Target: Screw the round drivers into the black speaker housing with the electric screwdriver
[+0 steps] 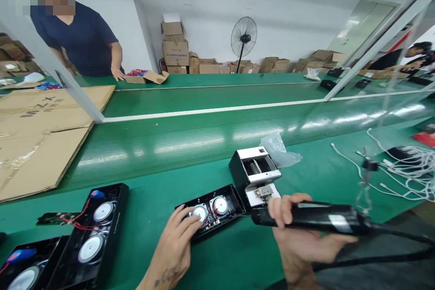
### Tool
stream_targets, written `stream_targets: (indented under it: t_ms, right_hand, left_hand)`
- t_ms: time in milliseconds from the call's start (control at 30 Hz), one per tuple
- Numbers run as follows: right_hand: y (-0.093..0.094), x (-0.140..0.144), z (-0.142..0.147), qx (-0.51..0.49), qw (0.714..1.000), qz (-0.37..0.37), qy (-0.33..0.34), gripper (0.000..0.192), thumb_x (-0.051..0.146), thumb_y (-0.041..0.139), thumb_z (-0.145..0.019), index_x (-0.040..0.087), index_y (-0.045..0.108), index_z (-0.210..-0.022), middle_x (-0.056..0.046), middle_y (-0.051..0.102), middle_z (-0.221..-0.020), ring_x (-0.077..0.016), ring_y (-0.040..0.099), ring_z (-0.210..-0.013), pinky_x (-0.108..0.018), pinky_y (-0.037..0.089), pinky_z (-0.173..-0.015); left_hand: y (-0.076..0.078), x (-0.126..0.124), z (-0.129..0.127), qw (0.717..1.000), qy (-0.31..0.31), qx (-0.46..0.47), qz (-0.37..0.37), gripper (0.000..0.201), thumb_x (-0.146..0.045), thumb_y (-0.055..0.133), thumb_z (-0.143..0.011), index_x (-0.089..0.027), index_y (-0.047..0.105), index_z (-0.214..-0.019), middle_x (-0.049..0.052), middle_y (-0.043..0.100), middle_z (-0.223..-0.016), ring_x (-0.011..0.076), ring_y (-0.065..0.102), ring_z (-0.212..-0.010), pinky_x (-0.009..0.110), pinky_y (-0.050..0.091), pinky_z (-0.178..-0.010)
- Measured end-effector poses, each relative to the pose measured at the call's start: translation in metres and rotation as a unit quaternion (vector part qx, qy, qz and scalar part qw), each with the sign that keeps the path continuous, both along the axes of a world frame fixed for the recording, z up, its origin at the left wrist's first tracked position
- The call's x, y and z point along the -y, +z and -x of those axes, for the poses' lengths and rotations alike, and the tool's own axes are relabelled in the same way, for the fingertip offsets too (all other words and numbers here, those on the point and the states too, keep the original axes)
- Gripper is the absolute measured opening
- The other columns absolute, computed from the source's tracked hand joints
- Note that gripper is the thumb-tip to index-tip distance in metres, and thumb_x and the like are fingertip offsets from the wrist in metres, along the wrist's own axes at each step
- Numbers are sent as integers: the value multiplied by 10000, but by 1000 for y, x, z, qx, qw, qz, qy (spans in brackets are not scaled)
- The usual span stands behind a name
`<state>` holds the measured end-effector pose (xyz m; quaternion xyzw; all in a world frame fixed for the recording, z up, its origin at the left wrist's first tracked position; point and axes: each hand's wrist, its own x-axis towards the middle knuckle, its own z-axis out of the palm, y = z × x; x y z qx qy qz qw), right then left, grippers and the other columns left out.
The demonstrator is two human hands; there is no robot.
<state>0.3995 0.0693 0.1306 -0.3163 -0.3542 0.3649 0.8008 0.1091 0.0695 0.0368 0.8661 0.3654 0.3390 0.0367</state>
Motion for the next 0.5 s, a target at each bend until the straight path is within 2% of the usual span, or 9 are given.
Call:
stream_targets:
  t_ms: [67,100,167,267,333,367,433,500]
  right_hand:
    - [0,-2,-19,-3,997,15,-70,754,939,450,-854,243,736,-898,40,496,-539,-151,374,-407,-317,353,-464]
    - [-2,-3,-28,3,996,26,-84,746,930,470,-853,236,740,-893,31,511,-545,-157,392,-415,-323,362,-462]
    - [-11,-5,-42,17,995,46,-92,719,910,546,-829,225,750,-907,12,558,-564,-174,455,-439,-330,392,-466]
    - [-34,-8,-57,30,990,94,-102,666,861,614,-837,228,748,-995,-9,654,-654,-201,569,-521,-367,498,-530]
    - [-50,-7,-64,55,982,141,-113,577,776,660,-873,246,736,-1087,-48,738,-838,-267,693,-727,-486,596,-723]
    - [-56,-5,-67,73,976,164,-127,525,716,699,-879,263,725,-1145,-73,761,-975,-315,728,-897,-568,589,-878]
    - [-68,1,-71,115,959,197,-171,506,600,804,-838,319,699,-1244,-104,725,-1251,-396,645,-1264,-665,423,-1156]
    - [-79,10,-75,129,942,210,-227,589,532,874,-756,388,674,-1291,-103,658,-1384,-447,539,-1408,-706,328,-1228]
  left_hand:
    - [1,-7,29,997,2,-46,-60,555,25,404,-815,-246,674,-1217,36,790,-1218,289,653,-1309,516,538,-1138]
    - [1,-11,41,994,6,-74,-82,547,16,421,-797,-257,687,-1189,25,792,-1223,300,661,-1302,514,559,-1114]
    - [-1,-17,57,986,8,-118,-118,475,-24,459,-812,-279,706,-1129,-4,808,-1167,323,706,-1226,536,591,-1070]
    - [-8,-16,63,980,15,-150,-128,304,-133,530,-904,-328,706,-1058,-74,813,-981,315,763,-1032,613,581,-1085]
    - [-14,-12,58,983,24,-146,-107,157,-240,596,-950,-341,699,-1013,-82,786,-874,308,761,-922,663,549,-1114]
    - [-16,-12,53,986,28,-135,-97,89,-291,624,-962,-336,695,-991,-72,773,-845,307,753,-889,679,534,-1122]
    - [-18,-22,39,990,47,-95,-91,68,-339,651,-978,-313,683,-924,-48,747,-800,305,734,-856,687,521,-1123]
    - [-14,-49,23,989,82,-49,-110,140,-362,683,-987,-292,673,-866,-38,729,-769,286,719,-833,654,541,-1106]
